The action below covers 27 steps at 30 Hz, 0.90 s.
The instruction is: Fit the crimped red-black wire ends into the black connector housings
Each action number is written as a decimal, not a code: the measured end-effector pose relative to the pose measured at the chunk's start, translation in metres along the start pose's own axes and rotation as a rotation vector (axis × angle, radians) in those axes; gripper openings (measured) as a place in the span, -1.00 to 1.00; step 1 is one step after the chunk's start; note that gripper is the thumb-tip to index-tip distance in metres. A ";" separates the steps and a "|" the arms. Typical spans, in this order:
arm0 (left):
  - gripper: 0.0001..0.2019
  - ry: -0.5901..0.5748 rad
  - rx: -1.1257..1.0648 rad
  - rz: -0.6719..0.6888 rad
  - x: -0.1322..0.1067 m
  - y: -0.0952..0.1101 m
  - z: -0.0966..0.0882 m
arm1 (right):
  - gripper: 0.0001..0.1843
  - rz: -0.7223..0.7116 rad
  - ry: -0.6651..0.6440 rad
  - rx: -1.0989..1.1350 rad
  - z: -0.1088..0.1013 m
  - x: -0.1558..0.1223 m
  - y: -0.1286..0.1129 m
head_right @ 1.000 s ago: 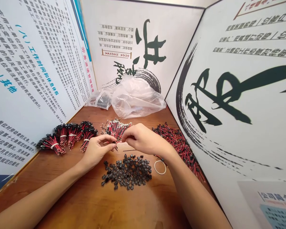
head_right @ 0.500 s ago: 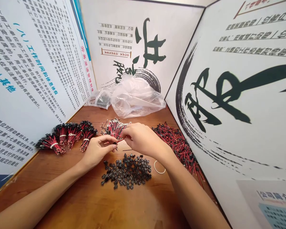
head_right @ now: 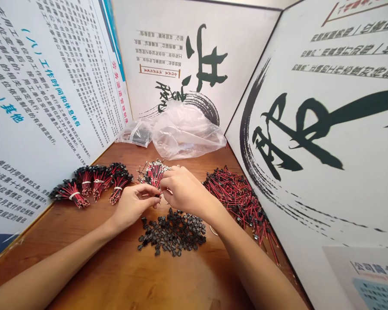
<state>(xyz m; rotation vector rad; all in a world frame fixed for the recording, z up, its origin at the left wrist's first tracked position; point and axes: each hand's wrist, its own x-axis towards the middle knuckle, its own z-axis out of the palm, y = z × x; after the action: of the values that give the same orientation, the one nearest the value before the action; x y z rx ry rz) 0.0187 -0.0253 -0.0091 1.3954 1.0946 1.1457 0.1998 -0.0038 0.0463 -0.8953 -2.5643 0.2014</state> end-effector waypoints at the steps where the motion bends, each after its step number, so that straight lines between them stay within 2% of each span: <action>1: -0.89 0.006 -0.003 0.001 0.000 0.000 0.000 | -0.78 -0.007 0.009 0.011 0.001 0.000 0.000; 9: -0.92 0.021 0.017 -0.032 -0.002 0.004 0.002 | -0.79 -0.015 0.015 0.019 0.005 -0.002 -0.003; 15: -0.92 -0.005 0.017 -0.022 0.000 0.000 0.000 | -0.82 -0.021 -0.003 0.034 0.010 -0.001 -0.006; 23: -0.86 -0.037 0.009 -0.028 0.005 0.004 -0.006 | -0.87 0.092 0.025 0.049 0.003 -0.003 0.001; 27: -0.84 -0.055 -0.016 -0.016 0.005 0.006 -0.007 | -0.84 0.179 -0.092 0.115 -0.006 -0.005 0.007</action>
<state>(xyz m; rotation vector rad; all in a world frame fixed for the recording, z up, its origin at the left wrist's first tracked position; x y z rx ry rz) 0.0126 -0.0202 -0.0027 1.3952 1.0540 1.0965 0.2095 -0.0014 0.0485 -1.0950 -2.5249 0.4484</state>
